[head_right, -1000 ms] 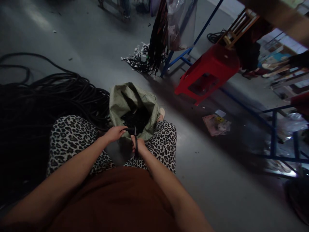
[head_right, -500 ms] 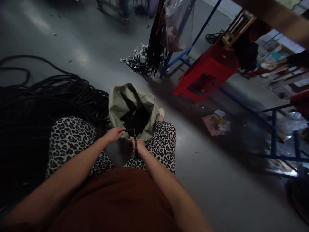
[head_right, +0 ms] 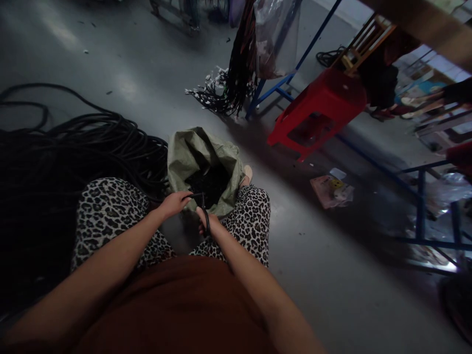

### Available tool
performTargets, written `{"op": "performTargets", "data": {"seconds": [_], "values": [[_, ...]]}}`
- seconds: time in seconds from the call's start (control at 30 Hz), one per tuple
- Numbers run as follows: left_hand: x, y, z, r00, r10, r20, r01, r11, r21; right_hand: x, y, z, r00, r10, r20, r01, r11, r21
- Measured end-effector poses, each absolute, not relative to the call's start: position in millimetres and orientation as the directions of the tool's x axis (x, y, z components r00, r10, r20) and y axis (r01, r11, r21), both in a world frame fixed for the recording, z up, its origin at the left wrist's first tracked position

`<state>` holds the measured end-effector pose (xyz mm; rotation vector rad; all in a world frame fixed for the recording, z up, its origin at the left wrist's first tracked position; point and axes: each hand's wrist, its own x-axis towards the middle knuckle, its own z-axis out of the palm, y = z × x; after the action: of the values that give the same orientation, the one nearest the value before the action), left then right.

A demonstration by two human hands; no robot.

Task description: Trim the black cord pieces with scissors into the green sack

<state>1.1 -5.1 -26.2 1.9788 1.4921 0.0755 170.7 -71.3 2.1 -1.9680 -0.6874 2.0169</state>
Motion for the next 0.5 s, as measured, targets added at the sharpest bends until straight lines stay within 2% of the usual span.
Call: {"op": "performTargets", "data": {"seconds": [0.3,0.5], "values": [[2.8,-7.0,-25.1,0.394,0.859,-0.327,0.829,-0.178,0.529,171.2,-71.4,-6.8,-0.066,0.493,-0.867,0.176,-0.85,-0.497],[2.0,-7.9,-27.4,0.437,0.836,-0.334,0.821,-0.218,0.527,172.0,-70.7,-9.2,-0.059,0.464,-0.884,0.195,-0.863,-0.466]]}}
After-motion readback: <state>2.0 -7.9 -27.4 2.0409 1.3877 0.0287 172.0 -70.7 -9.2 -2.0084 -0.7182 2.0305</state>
